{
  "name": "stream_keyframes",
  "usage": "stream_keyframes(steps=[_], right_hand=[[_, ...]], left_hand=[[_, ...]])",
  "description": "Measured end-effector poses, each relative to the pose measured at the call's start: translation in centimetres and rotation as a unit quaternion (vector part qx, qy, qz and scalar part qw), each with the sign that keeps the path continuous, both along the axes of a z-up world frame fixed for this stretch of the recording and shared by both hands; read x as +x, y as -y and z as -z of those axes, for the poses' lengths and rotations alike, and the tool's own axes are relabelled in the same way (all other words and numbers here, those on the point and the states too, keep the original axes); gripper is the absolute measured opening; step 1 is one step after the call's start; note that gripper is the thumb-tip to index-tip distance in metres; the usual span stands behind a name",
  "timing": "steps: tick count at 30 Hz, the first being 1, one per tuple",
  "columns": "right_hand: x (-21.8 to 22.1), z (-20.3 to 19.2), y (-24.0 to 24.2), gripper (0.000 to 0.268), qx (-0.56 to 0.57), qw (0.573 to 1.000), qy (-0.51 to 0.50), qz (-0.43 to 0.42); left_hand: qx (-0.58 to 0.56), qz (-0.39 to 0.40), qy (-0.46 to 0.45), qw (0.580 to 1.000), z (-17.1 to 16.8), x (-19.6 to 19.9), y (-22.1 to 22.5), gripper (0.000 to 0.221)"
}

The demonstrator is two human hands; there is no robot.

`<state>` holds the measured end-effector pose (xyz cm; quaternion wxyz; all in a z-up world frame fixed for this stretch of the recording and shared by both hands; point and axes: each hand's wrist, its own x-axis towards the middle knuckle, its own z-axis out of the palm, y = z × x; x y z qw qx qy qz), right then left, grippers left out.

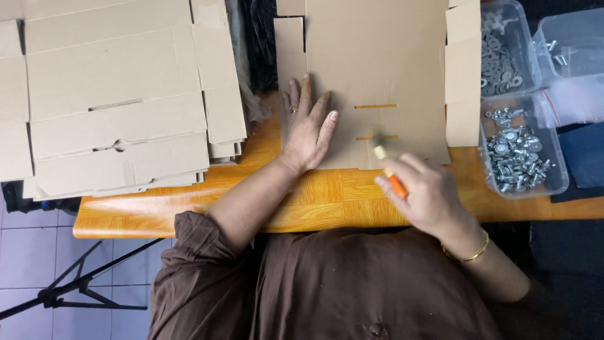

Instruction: Apply adhesive to the tabs and surface of a cardboard box template using a small brush.

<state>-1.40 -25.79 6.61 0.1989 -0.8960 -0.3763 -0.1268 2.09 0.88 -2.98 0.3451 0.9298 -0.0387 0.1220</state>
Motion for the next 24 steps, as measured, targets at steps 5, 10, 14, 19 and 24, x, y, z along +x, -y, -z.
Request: stream_keyframes(steps=[5, 10, 14, 19, 24], right_hand=[[1.0, 1.0, 1.1, 0.018, 0.098, 0.981, -0.117, -0.118], [2.9, -0.3, 5.5, 0.012, -0.038, 0.991, 0.088, 0.098], [1.1, 1.1, 2.7, 0.020, 0.016, 0.999, -0.025, 0.039], [2.4, -0.3, -0.7, 0.025, 0.049, 0.993, -0.100, -0.048], [9.0, 2.1, 3.0, 0.029, -0.098, 0.981, 0.120, 0.120]], left_hand=[[0.001, -0.012, 0.004, 1.000, 0.0, -0.2, -0.3, 0.069], [-0.010, -0.006, -0.004, 1.000, -0.2, -0.1, 0.0, 0.069], [0.067, -0.008, 0.026, 0.997, 1.3, 0.1, -0.3, 0.063], [0.055, -0.013, 0.031, 0.998, 0.5, -0.2, -0.5, 0.061], [0.084, -0.017, 0.009, 0.996, 0.1, 0.1, -0.1, 0.063]])
